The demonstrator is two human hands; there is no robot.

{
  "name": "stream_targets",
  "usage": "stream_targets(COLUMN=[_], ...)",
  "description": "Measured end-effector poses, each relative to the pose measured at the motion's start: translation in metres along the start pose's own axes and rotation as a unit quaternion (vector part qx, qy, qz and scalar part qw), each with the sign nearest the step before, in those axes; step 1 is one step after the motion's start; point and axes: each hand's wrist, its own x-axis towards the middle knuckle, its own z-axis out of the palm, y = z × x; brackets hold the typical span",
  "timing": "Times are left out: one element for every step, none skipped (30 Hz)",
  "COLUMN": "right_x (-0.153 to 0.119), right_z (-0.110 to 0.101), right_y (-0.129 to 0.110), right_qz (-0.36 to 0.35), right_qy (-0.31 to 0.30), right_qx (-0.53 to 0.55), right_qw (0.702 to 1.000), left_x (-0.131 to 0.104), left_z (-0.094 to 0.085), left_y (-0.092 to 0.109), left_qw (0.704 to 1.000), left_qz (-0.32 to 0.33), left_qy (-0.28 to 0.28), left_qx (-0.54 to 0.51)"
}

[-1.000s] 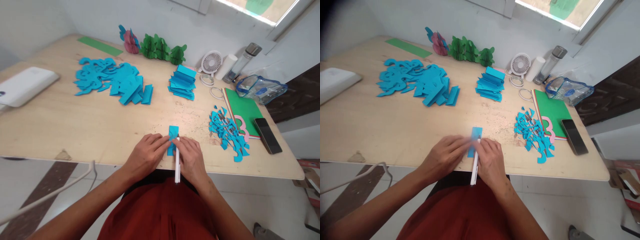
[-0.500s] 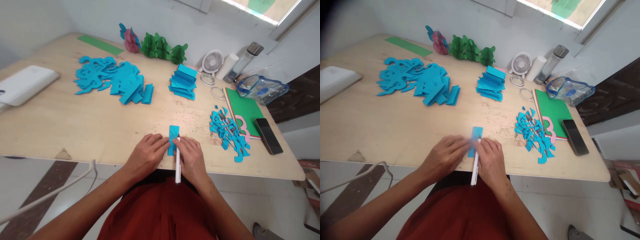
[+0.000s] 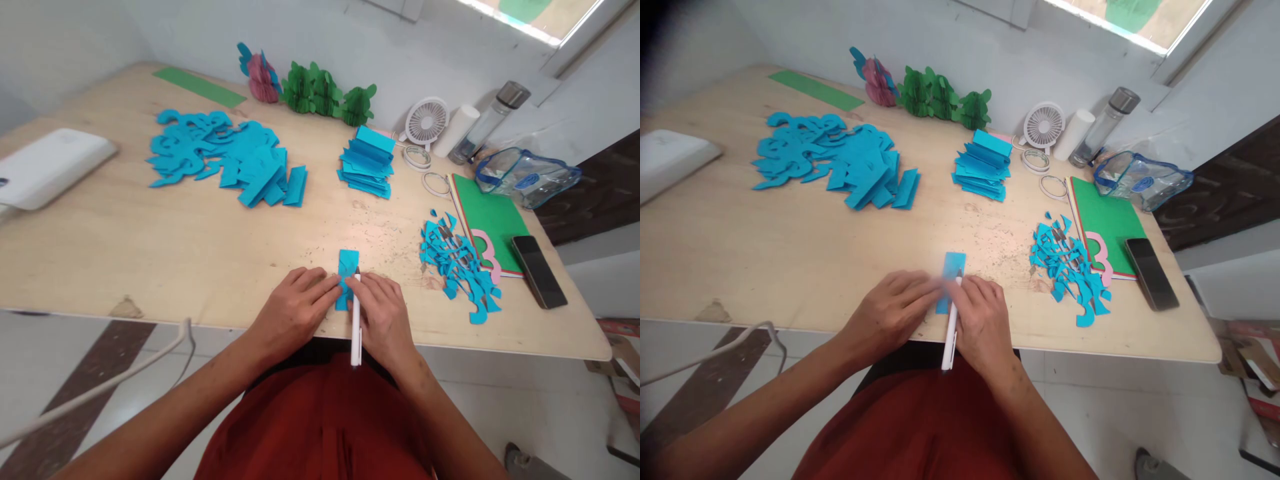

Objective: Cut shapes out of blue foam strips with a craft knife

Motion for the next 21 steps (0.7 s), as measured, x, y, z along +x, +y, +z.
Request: stream_targets(right_x=[0.0001,0.0001,0.0001,0.0001,0.0000,-0.0001,-0.0003,-0.0004,-0.0006,-0.0007,-0.0008,-0.0008,-0.0008,-0.0007,-0.0006,-0.0005,-0.0004,-0.0002,-0.0001,0.0000,0.0000], right_z=[0.0000,-0.0001,-0.0001,-0.0002,-0.0003,-0.0004,-0.0004,-0.0004,-0.0004,-0.0003,-0.0003,-0.0002,-0.0002,-0.0002,-0.0003,-0.0003,-0.0004,-0.0005,-0.0006,-0.0007,-0.0007], right_y=[0.0000,0.0000,0.0000,0.0000,0.0000,0.0001,0.0001,0.0002,0.0003,0.0004,0.0005,0.0006,0.0007,0.0008,0.0009,0.0009,0.0010,0.0011,0.0011,0.0011,0.0011], right_qz=[0.000,-0.001,-0.001,-0.002,-0.002,-0.002,-0.003,-0.003,-0.003,-0.003,-0.002,-0.002,-0.001,0.000,0.000,-0.001,-0.002,-0.003,-0.004,-0.004,-0.003], right_qy=[0.000,0.000,0.001,0.000,0.000,0.001,0.001,0.000,-0.001,-0.001,-0.002,-0.003,-0.004,-0.004,-0.004,-0.004,-0.004,-0.004,-0.003,-0.002,-0.002], right_qx=[0.000,-0.001,-0.001,-0.001,-0.001,-0.001,0.000,0.000,0.000,0.000,0.001,0.001,0.001,0.002,0.002,0.003,0.004,0.005,0.006,0.006,0.006], right_qw=[1.000,1.000,1.000,1.000,1.000,1.000,1.000,1.000,1.000,1.000,1.000,1.000,1.000,1.000,1.000,1.000,1.000,1.000,1.000,1.000,1.000], left_x=[0.0001,0.0000,0.0000,-0.0002,-0.0004,-0.0007,-0.0010,-0.0012,-0.0014,-0.0015,-0.0016,-0.0016,-0.0015,-0.0015,-0.0015,-0.0015,-0.0015,-0.0016,-0.0017,-0.0018,-0.0019], left_z=[0.0001,0.0002,0.0004,0.0007,0.0009,0.0012,0.0013,0.0014,0.0014,0.0014,0.0013,0.0012,0.0011,0.0011,0.0011,0.0011,0.0011,0.0012,0.0013,0.0013,0.0013], left_y=[0.0000,0.0000,0.0000,0.0000,0.0000,0.0000,0.0000,0.0000,0.0000,0.0000,-0.0001,-0.0002,-0.0004,-0.0005,-0.0006,-0.0007,-0.0008,-0.0008,-0.0007,-0.0006,-0.0005], left_qw=[1.000,1.000,1.000,1.000,1.000,1.000,1.000,1.000,1.000,1.000,1.000,1.000,1.000,1.000,1.000,1.000,1.000,1.000,1.000,1.000,1.000], left_qz=[-0.001,-0.002,-0.003,-0.004,-0.005,-0.005,-0.006,-0.006,-0.005,-0.005,-0.005,-0.005,-0.006,-0.007,-0.008,-0.008,-0.007,-0.007,-0.007,-0.007,-0.008], left_qy=[0.002,0.003,0.003,0.002,0.001,0.000,-0.001,-0.001,-0.002,-0.002,-0.003,-0.004,-0.004,-0.004,-0.004,-0.003,-0.003,-0.002,-0.002,-0.001,-0.001], left_qx=[-0.001,-0.001,-0.002,-0.003,-0.005,-0.007,-0.008,-0.009,-0.010,-0.010,-0.011,-0.011,-0.012,-0.012,-0.012,-0.012,-0.013,-0.013,-0.014,-0.015,-0.017])
